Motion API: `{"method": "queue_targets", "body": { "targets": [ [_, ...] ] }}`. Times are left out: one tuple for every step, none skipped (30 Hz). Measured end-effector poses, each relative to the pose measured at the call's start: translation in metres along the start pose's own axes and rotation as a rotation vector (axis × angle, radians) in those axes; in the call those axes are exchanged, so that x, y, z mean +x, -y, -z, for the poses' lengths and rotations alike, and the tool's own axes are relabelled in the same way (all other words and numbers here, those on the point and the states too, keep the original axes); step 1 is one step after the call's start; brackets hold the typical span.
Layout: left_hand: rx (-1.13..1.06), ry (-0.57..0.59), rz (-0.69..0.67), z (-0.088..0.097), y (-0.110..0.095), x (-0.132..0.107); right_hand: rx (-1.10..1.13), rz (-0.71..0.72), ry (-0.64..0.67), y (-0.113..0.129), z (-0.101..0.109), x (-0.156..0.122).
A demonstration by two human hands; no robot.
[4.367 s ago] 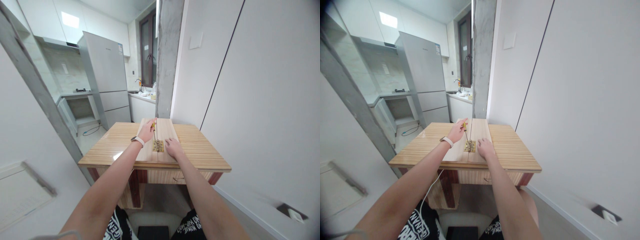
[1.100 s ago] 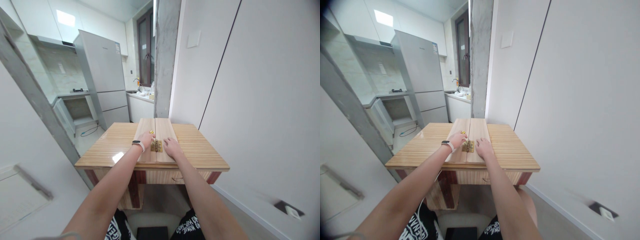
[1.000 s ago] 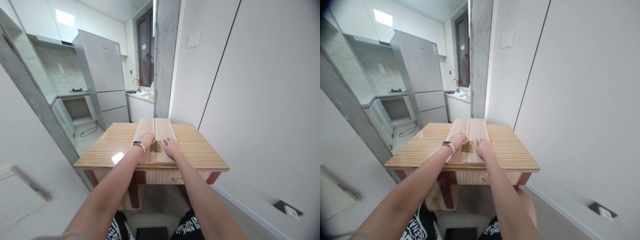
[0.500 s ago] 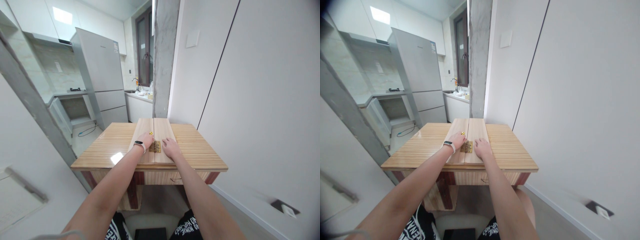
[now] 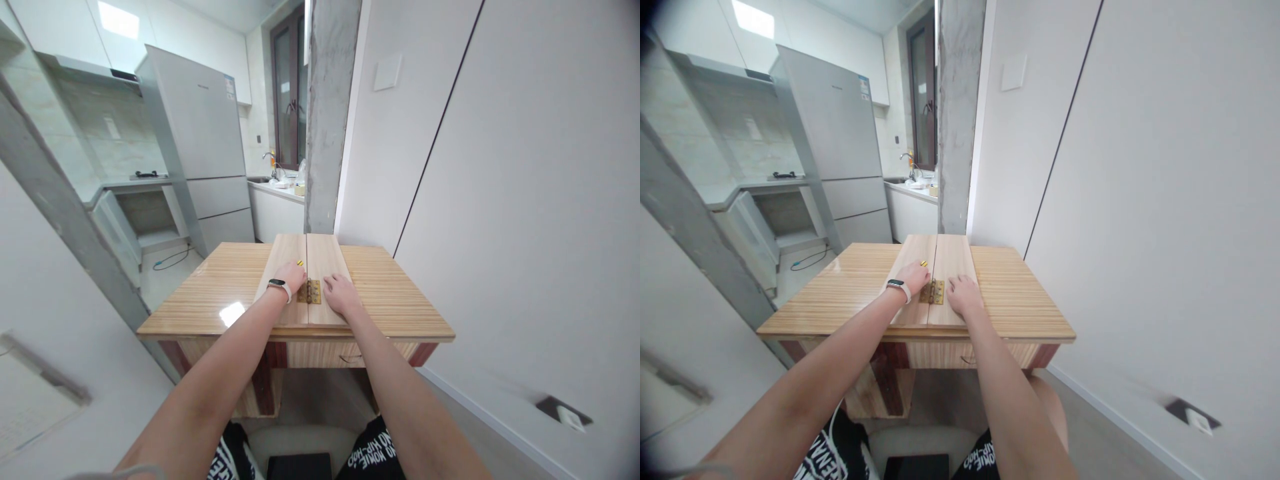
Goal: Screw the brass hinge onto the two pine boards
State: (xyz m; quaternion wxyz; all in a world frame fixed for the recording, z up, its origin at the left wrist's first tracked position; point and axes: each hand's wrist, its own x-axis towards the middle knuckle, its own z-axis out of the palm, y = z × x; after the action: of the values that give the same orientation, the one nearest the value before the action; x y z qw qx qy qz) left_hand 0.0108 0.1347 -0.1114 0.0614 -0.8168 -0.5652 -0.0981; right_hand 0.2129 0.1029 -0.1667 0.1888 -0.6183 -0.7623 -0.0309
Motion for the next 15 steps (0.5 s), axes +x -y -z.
{"method": "queue_targets", "body": {
  "targets": [
    [-0.003,0.000,0.003,0.000,0.000,0.001,-0.002,0.002,0.000,0.000,0.000,0.000],
    [-0.006,-0.001,0.004,-0.001,0.000,0.002,-0.003,0.002,0.002,0.000,0.000,0.000],
    [-0.010,-0.004,0.007,-0.001,0.000,0.003,-0.004,0.000,0.004,0.000,-0.001,0.000],
    [-0.014,-0.007,0.011,-0.001,0.001,0.004,-0.005,-0.003,0.004,0.000,-0.001,0.000],
    [-0.018,-0.009,0.017,-0.002,0.003,0.006,-0.005,-0.005,0.003,-0.001,-0.002,0.001],
    [-0.021,-0.011,0.024,-0.002,0.005,0.007,-0.004,-0.006,-0.001,-0.001,-0.002,0.001],
    [-0.026,-0.010,0.033,-0.002,0.008,0.008,-0.003,-0.005,-0.005,-0.001,-0.003,0.001],
    [-0.033,-0.007,0.043,-0.003,0.012,0.008,-0.001,-0.004,-0.007,-0.001,-0.003,0.001],
    [-0.040,-0.003,0.053,-0.004,0.016,0.009,0.000,-0.003,-0.007,-0.001,-0.004,0.001],
    [-0.053,0.004,0.066,-0.005,0.021,0.008,0.002,-0.001,-0.005,-0.002,-0.004,0.001],
    [-0.060,0.014,0.074,-0.007,0.026,0.007,0.003,-0.001,-0.002,-0.002,-0.004,0.001],
    [-0.062,0.024,0.082,-0.009,0.031,0.005,0.004,-0.001,0.001,-0.002,-0.003,0.001],
    [-0.064,0.034,0.086,-0.011,0.036,0.003,0.004,-0.001,0.004,-0.002,-0.003,0.001],
    [-0.065,0.044,0.090,-0.013,0.040,0.000,0.004,-0.004,0.007,-0.001,-0.003,0.001],
    [-0.065,0.052,0.093,-0.015,0.044,-0.002,0.003,-0.009,0.011,-0.001,-0.002,0.001]
  ]
}}
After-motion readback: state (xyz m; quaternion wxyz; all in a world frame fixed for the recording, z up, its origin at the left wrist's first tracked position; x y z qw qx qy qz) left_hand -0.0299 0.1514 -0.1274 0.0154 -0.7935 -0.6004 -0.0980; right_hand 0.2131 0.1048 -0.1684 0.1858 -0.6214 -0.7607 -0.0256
